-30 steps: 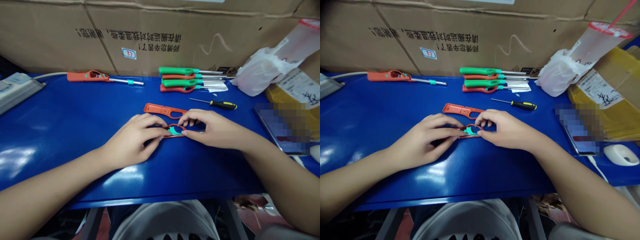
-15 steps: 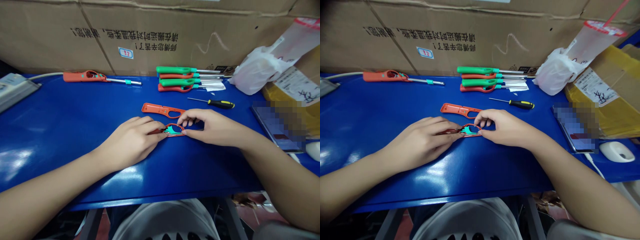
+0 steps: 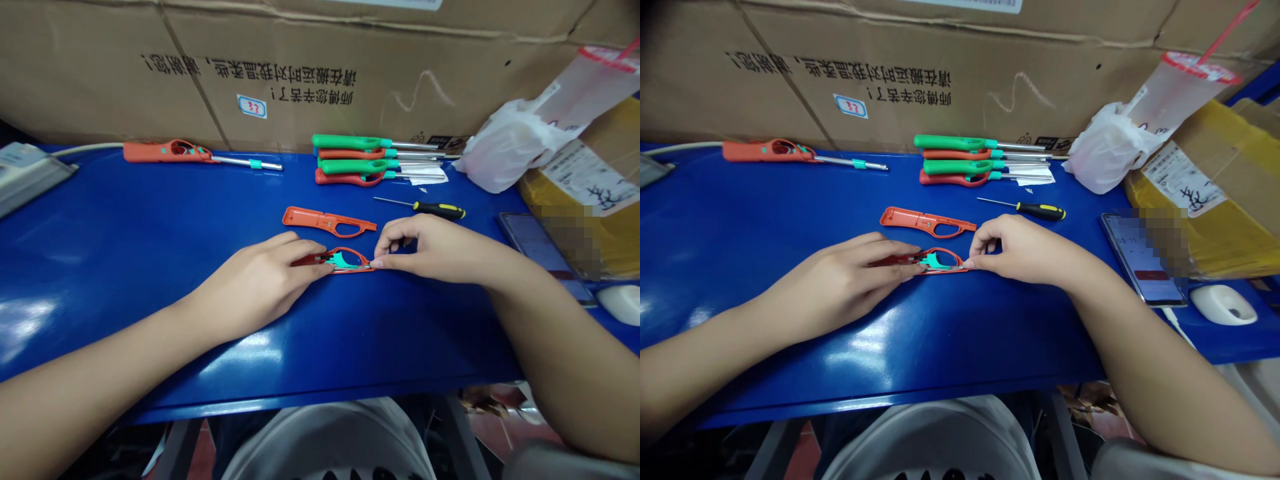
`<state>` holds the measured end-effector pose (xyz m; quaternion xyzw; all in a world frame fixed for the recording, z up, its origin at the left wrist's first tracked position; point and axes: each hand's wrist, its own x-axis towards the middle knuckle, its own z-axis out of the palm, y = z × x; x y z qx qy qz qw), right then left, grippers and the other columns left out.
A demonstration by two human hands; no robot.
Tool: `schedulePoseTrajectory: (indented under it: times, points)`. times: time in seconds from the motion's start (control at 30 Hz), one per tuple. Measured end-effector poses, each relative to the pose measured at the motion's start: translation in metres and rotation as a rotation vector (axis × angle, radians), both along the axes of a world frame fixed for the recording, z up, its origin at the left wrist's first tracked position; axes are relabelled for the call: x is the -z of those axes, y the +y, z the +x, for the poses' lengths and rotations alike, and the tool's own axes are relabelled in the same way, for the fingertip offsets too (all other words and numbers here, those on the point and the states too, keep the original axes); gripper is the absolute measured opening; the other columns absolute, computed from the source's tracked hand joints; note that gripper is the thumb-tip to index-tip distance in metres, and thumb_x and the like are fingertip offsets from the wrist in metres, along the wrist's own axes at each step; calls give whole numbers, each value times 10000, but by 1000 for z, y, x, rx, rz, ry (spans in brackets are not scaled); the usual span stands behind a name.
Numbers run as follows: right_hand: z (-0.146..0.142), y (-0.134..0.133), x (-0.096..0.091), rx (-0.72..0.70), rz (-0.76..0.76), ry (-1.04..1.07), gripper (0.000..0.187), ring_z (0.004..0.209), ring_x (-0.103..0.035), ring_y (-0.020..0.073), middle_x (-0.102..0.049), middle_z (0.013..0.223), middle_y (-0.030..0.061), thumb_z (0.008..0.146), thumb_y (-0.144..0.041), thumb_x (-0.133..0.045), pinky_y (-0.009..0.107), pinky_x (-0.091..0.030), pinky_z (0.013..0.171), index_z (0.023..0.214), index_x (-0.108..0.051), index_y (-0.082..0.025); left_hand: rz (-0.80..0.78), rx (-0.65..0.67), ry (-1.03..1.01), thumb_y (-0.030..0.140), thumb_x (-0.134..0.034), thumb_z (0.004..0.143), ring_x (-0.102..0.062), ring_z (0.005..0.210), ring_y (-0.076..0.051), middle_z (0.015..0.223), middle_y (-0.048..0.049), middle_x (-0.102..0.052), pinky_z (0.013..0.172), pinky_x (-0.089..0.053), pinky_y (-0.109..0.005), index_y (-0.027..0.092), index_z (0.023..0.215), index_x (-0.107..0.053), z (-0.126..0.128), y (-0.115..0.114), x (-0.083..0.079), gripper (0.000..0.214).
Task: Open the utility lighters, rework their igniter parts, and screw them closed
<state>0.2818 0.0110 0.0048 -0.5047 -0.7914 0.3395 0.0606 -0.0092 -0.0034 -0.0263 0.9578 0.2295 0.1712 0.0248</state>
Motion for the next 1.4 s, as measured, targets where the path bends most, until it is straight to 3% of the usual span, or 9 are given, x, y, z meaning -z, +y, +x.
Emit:
schedulePoseTrajectory:
  times: [0.2, 0.43, 0.53, 0.67, 0.8, 0.93, 1.1, 1.27, 1.4]
  points:
    - [-7, -2, 1, 87, -34, -20, 94, 717, -657, 172, -766, 783, 11, 811, -268, -685, 293, -482, 652, 766, -744, -211, 31, 35, 43, 213, -466, 1068, -674, 1073, -285, 1284, -122, -727, 881, -644, -456, 173, 1250, -753, 1, 0, -5, 342]
    - [-5, -1, -1, 43, -29, 43, 165, 723, -638, 174, -753, 796, 18, 840, -349, -668, 299, -465, 651, 810, -757, -213, 47, 37, 16, 209, -482, 1062, -697, 1035, -285, 1269, -121, -743, 859, -646, -456, 160, 1211, -768, 3, 2, -4, 326]
    - [-3, 1, 4, 142, 116, 118, 257, 741, -637, 190, -743, 822, 38, 887, -448, -652, 321, -477, 676, 869, -752, -212, -69, 8, -77, 253, -574, 1035, -707, 1093, -255, 1269, -102, -747, 931, -619, -406, 181, 1197, -768, 0, 5, -6, 262]
    - [-2, 6, 19, 233, 433, 140, 263, 772, -621, 197, -697, 943, 81, 884, -406, -686, 341, -485, 699, 1011, -737, -181, -151, -117, -222, 286, -613, 1007, -712, 1066, -223, 1162, -84, -780, 962, -587, -371, 173, 1095, -786, -6, 15, -11, 224]
    - [-6, 9, 29, 163, 418, 123, 180, 736, -591, 177, -675, 923, 66, 871, -351, -706, 338, -490, 710, 955, -723, -193, -134, -303, -202, 292, -520, 1025, -651, 1204, -286, 1291, -125, -735, 1069, -527, -490, 145, 1309, -700, -12, 31, -4, 366]
    - [-12, 10, 32, 196, 358, 172, 115, 687, -562, 158, -696, 849, 42, 842, -302, -731, 319, -464, 667, 872, -699, -196, -249, -348, -124, 388, -471, 1038, -552, 1331, -329, 1441, -187, -620, 1139, -457, -559, 86, 1527, -487, -13, 41, 6, 575]
    - [-15, 8, 27, 237, 353, 201, 144, 616, -516, 141, -671, 746, 15, 823, -319, -765, 301, -407, 594, 817, -689, -197, -282, -343, -146, 405, -526, 1015, -653, 1110, -275, 1204, -165, -674, 1015, -537, -457, 89, 1400, -625, -14, 43, 3, 507]
    - [-14, 2, 18, 173, 532, 210, 107, 660, -583, 157, -687, 767, 21, 855, -283, -716, 300, -424, 622, 810, -656, -206, -299, -268, -258, 384, -592, 996, -693, 853, -189, 970, -84, -743, 791, -554, -301, 145, 1037, -761, -14, 39, -8, 296]
    - [-13, -3, 11, 148, 649, 160, 80, 690, -621, 183, -718, 783, 28, 870, -245, -665, 322, -448, 664, 798, -639, -222, -312, -247, -240, 456, -616, 996, -716, 998, -221, 1117, -87, -772, 895, -548, -323, 165, 1193, -729, -11, 30, -14, 369]
